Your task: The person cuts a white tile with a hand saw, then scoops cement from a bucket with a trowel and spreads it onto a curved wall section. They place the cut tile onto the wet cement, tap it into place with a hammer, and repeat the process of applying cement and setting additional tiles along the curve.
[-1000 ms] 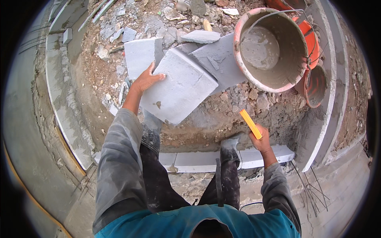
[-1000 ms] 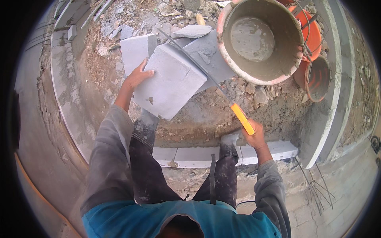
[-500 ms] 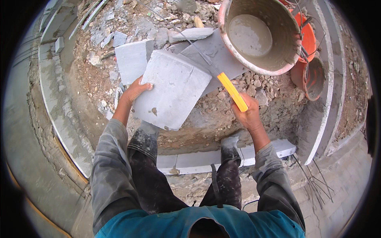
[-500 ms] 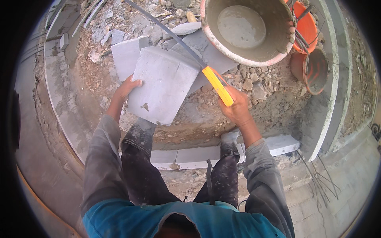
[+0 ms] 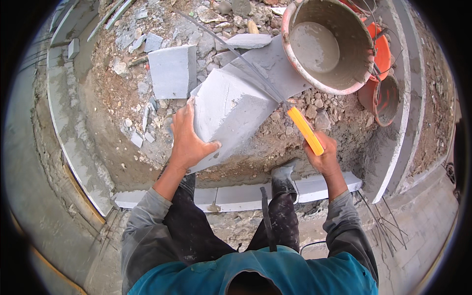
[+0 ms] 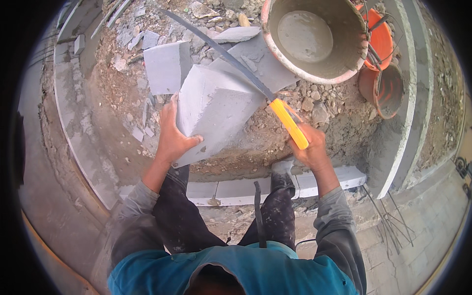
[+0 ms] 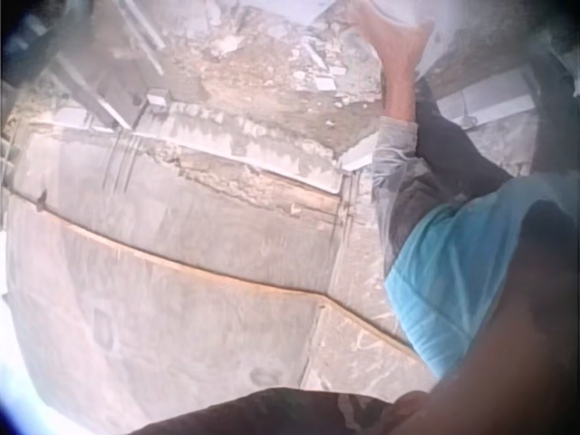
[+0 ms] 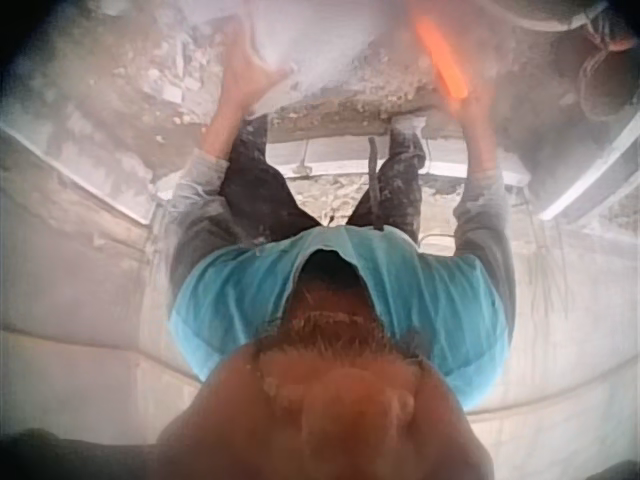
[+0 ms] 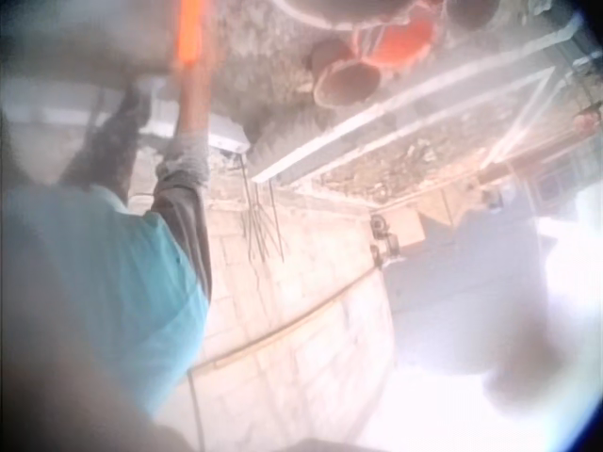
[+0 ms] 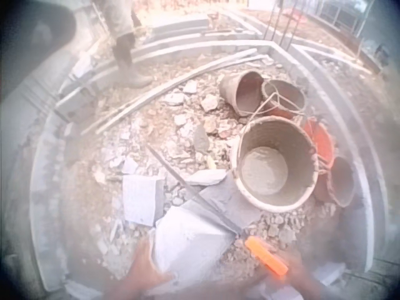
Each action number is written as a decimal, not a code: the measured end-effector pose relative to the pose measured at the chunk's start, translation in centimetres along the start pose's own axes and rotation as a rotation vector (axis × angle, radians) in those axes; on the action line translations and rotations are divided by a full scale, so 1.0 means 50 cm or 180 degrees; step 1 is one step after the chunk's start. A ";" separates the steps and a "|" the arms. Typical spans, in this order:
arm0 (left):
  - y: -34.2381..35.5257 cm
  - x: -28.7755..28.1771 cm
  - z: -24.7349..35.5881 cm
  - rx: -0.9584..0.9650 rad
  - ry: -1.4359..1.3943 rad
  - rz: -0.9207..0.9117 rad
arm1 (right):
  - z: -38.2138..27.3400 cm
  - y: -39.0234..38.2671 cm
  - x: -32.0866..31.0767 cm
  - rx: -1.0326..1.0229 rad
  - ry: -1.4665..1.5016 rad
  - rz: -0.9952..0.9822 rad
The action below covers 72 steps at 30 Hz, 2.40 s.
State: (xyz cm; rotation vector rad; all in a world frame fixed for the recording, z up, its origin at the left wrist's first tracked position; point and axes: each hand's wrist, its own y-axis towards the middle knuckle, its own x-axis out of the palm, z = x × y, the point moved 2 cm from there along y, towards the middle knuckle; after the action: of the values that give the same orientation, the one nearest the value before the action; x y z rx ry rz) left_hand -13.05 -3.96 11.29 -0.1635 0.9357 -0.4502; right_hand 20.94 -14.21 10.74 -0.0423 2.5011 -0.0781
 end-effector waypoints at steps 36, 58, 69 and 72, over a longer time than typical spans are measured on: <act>-0.029 0.047 0.020 0.0161 0.1358 0.0790 | -0.203 0.493 0.238 -0.1049 0.0128 0.0687; -0.130 0.138 0.287 0.1025 0.1069 -0.0198 | 0.156 -0.816 0.030 0.3351 0.0671 0.1038; 0.063 0.530 0.594 0.1747 0.1644 0.0450 | 0.144 -1.158 0.016 0.4247 0.0946 0.1641; 0.133 0.622 0.629 0.1410 0.2028 0.0487 | 0.129 -1.224 0.020 0.4402 0.1441 0.1628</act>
State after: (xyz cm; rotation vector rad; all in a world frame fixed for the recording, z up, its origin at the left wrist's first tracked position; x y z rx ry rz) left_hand 30.14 -13.53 4.66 0.4792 1.4298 -0.5683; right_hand 24.71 -75.60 9.06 1.2505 2.2253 -1.6613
